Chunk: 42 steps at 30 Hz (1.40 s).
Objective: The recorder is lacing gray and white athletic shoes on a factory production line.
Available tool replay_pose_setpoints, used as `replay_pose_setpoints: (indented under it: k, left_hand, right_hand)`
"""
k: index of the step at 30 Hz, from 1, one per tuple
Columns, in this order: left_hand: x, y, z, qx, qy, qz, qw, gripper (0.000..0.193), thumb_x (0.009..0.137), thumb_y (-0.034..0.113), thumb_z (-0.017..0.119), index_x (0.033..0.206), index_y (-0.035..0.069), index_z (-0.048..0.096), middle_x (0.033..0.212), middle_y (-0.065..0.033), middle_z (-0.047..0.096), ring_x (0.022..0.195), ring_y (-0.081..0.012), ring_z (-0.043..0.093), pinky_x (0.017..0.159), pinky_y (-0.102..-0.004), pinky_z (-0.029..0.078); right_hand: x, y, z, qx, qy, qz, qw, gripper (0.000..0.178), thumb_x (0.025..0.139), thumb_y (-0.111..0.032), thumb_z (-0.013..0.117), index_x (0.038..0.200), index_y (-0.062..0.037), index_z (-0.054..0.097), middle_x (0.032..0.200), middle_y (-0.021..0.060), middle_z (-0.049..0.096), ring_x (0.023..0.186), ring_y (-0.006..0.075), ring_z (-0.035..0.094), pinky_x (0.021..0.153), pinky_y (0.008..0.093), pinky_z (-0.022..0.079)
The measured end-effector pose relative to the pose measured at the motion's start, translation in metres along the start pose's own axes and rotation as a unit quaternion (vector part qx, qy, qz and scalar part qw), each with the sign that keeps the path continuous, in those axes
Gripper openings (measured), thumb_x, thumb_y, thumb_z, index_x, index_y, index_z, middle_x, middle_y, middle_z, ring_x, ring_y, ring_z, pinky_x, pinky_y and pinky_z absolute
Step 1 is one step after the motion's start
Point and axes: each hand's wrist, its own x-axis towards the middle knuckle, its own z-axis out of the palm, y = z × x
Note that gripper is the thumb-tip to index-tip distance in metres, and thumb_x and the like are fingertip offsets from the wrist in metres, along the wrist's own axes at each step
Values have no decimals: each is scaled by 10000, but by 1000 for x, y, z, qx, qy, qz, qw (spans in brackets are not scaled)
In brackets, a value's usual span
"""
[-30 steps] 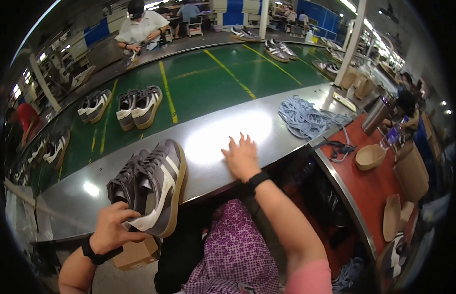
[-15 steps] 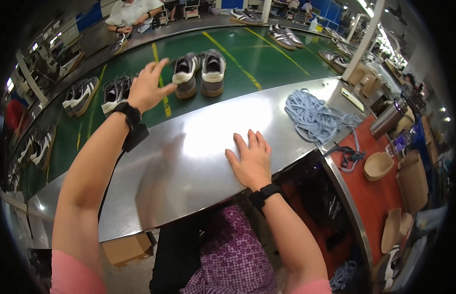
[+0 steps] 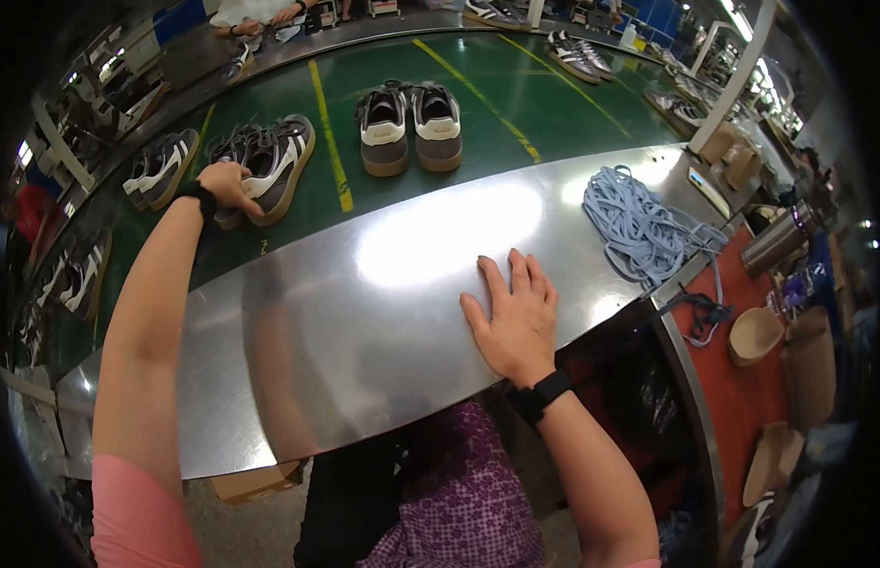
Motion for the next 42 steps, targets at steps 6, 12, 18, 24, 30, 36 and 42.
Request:
replay_pose_setpoints:
  k: [6,12,18,24,30,36,42]
  left_hand:
    - [-57,15,23,-24,186,5,982,618,543,531,802,959,79,734,848,-156,694,830,-311,669,755,-404,520]
    - [-174,83,-22,-89,124,67,986,593,608,617,759,872,86,749,741,-161,684,713,-319,675,673,-393,527]
    - [-315,116,-11,-200,159,172,951,470,725,460,760,997,83,690,636,-83,624,592,-264,626,583,-362,483]
    - [-346,89,35,-315,373,-16,873,748,696,141,778,1341,0,426,1236,-166,519,1153,-274,497,1005,-376,387]
    - [-317,72,85,-625,178,-80,756,632,791,113,500,1382,-32,331,1318,-248,439,1211,-394,439,1065,-375,328]
    - [-400,107,81,-446,204,-18,871,801,760,70,478,1480,-8,136,1469,-299,246,1323,-470,321,1086,-419,324]
    - [-493,160,82,-428,84,39,899,918,740,88,594,1459,-98,52,1480,-390,100,1323,-546,277,1062,-462,365]
  right_hand:
    - [0,-7,4,8,13,-4,1000,476,880,-383,566,1278,-122,561,1357,232,455,1290,396,364,1069,486,261]
    - [-5,4,8,-3,22,1,1000,479,890,-392,553,1282,-118,559,1366,241,452,1297,403,361,1071,494,263]
    - [-1,-1,10,-5,9,-17,1000,483,904,-394,536,1296,-111,549,1374,254,449,1307,415,360,1084,492,260]
    - [-5,0,8,-31,-2,-1,1000,480,927,-392,513,1318,-116,531,1394,235,438,1325,390,352,1099,476,249]
    - [-13,-9,2,-53,2,-13,998,457,940,-369,504,1312,-104,530,1380,233,452,1311,386,372,1080,462,285]
    - [-117,-88,-43,303,-60,-44,950,393,910,-151,581,1270,0,535,1336,252,480,1241,388,456,1072,431,335]
    - [-213,-165,-85,421,-346,-110,831,877,762,-107,686,1438,98,166,1423,343,299,1248,489,406,1031,442,389]
